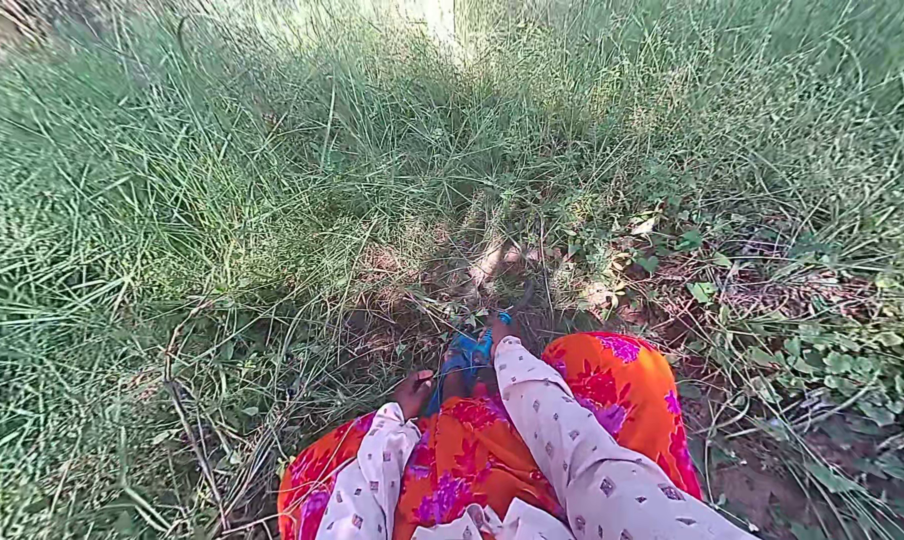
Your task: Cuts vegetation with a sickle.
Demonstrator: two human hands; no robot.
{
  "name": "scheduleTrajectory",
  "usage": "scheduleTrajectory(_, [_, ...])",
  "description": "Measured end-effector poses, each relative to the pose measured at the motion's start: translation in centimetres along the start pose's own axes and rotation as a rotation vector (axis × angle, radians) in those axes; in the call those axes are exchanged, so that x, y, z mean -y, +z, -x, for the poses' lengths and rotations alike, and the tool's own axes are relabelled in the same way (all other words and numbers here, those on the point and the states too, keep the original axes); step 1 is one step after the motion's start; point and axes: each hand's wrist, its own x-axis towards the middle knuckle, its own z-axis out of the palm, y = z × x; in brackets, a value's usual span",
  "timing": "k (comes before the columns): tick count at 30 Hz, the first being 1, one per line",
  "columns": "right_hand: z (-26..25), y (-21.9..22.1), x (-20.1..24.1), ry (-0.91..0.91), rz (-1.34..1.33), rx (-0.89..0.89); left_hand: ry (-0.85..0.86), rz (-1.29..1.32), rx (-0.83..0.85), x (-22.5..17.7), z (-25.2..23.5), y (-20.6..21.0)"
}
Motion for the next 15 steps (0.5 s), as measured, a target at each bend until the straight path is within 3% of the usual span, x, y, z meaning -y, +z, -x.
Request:
scheduleTrajectory(6, [1.2, 0.3, 0.4, -0.015, -0.137, -0.014, 0.004, -0.011, 0.001, 0.3, -0.6, 0.1])
scheduleTrajectory(9, [-0.9, 0.3, -0.2, -0.048, 0.109, -0.087, 0.012, -0.033, 0.014, 0.7, -0.7, 0.0])
scheduleTrajectory(12, [-2.4, -0.9, -0.8, 0.032, 0.326, -0.093, -0.011, 0.005, -0.004, 0.3, -0.1, 0.0])
scheduleTrajectory(15, [-1.4, 0.2, -1.0, -0.010, 0.050, -0.145, -0.010, 0.002, -0.005, 0.3, -0.3, 0.1])
